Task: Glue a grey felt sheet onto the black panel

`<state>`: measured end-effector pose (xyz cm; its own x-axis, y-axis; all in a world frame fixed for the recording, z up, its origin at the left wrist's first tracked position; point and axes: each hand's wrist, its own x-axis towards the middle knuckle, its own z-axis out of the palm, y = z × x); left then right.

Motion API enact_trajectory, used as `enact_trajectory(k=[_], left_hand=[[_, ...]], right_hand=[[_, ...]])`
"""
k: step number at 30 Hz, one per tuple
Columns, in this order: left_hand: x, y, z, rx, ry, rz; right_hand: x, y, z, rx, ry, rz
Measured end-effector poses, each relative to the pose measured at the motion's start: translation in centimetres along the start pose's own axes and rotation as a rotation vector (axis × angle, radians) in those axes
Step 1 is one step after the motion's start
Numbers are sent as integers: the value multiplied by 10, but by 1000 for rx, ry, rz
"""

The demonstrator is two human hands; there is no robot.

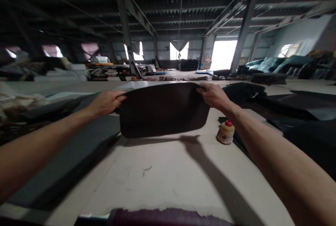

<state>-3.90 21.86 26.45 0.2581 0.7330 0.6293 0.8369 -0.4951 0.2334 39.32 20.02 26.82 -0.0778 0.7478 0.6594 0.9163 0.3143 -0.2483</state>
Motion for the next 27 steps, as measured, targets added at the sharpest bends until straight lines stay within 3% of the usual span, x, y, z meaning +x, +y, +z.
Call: enact_trajectory(k=[4, 7, 9, 13, 16, 19, 23, 27], left_hand=[[37, -6, 2, 68, 201, 111], [46, -28, 33, 81, 208, 133], [41, -49, 70, 100, 121, 113], [13, -92, 154, 138, -132, 20], [-10, -115, 195, 139, -258, 9], [-20, -129, 210, 147, -299, 9], [-24, -143, 203, 164, -329, 6], [-19, -133, 201, 129, -321, 12]], right_hand=[[32, -3, 9, -26, 385, -107], [30, 9, 37, -45, 448, -202], [19, 26, 69, -113, 307, -168], [-21, 60, 143, -231, -164, -103], [-52, 73, 179, -248, -321, -70], [-66, 77, 190, -251, -378, -36], [-59, 74, 190, -234, -434, -46], [-60, 52, 170, -249, -456, -64]])
